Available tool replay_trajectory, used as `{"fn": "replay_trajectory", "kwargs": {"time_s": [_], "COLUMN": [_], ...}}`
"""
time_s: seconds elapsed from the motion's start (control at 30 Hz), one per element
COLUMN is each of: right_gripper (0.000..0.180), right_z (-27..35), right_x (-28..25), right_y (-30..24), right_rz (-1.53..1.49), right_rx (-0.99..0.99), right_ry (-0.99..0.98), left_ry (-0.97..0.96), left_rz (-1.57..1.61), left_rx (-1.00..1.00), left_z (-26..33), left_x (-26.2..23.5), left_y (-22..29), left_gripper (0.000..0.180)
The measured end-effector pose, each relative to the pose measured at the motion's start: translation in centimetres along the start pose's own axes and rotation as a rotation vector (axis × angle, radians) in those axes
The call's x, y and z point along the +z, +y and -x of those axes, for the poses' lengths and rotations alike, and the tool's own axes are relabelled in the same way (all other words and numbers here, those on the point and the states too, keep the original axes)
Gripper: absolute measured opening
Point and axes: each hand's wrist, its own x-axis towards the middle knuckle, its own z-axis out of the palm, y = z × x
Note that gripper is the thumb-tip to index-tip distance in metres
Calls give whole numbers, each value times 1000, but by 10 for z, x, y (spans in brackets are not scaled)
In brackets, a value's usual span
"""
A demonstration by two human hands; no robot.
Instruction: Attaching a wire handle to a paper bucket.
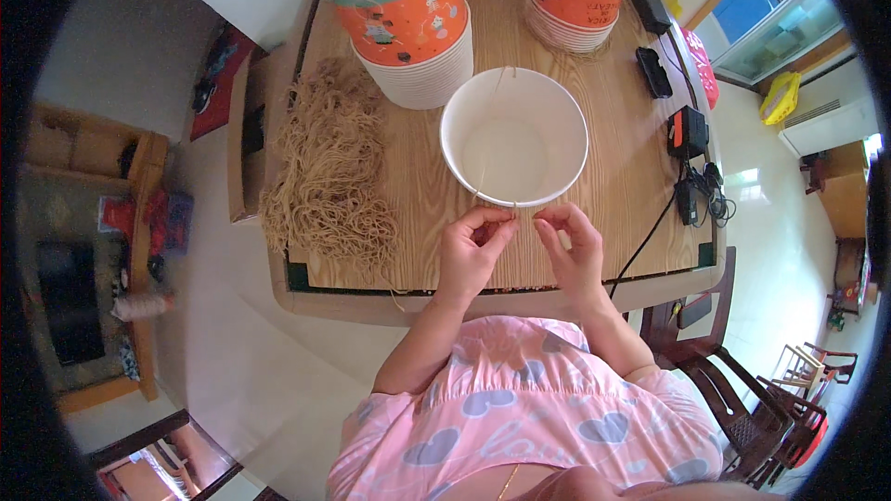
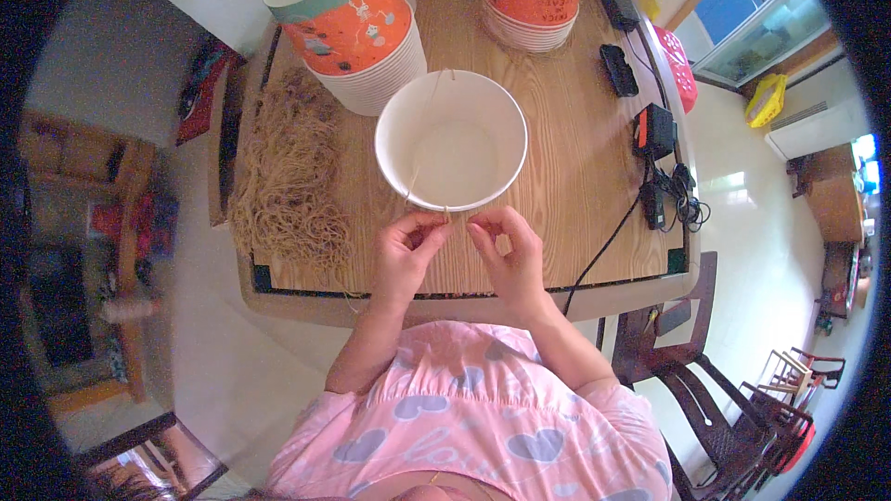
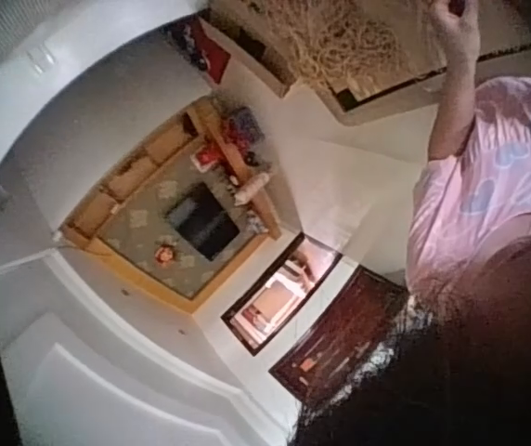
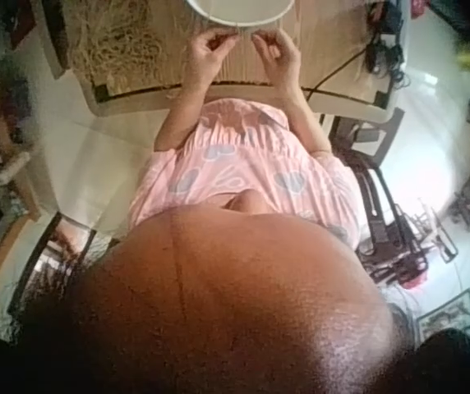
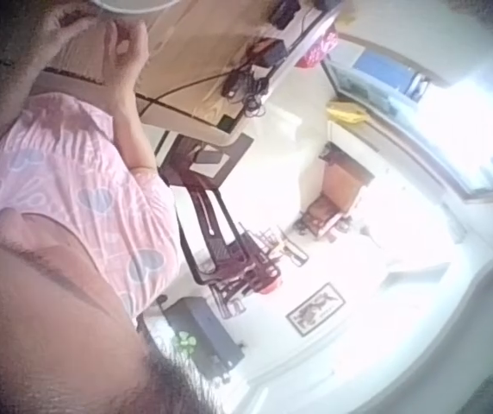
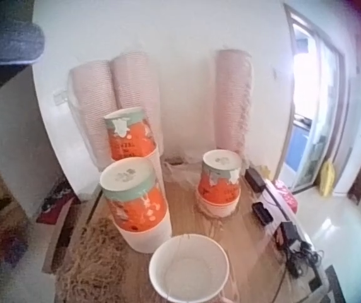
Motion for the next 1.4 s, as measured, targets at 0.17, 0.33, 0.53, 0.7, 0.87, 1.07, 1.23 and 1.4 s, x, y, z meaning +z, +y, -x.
{"fn": "replay_trajectory", "kwargs": {"time_s": [0.17, 0.33, 0.53, 0.7, 0.87, 1.07, 1.23, 1.4], "right_gripper": [9, 9, 7, 7, 7, 7, 8, 7], "right_z": [1, -3, -4, -3, 1, 0, 0, 0], "right_x": [14, 23, 26, 24, 21, 24, 24, 27], "right_y": [4, 9, 12, 11, 16, 15, 17, 18], "right_rz": [-35, -79, -55, -16, -39, -76, -153, -142], "right_rx": [-40, -57, -67, -50, -41, -22, 40, -21], "right_ry": [-47, -33, 1, -19, -27, -17, -31, 3], "left_ry": [12, 32, 21, 41, 47, 57, -39, -44], "left_rz": [-167, -234, -163, -212, -310, -239, -265, -124], "left_rx": [82, 120, 96, 137, 115, 136, 90, 179], "left_z": [3, 2, 1, 0, 3, 3, 11, 6], "left_x": [-3, -7, -12, -12, -12, -10, -8, -12], "left_y": [-6, -12, -8, 4, 4, 3, 16, 6], "left_gripper": [7, 6, 4, 5, 7, 6, 7, 6]}}
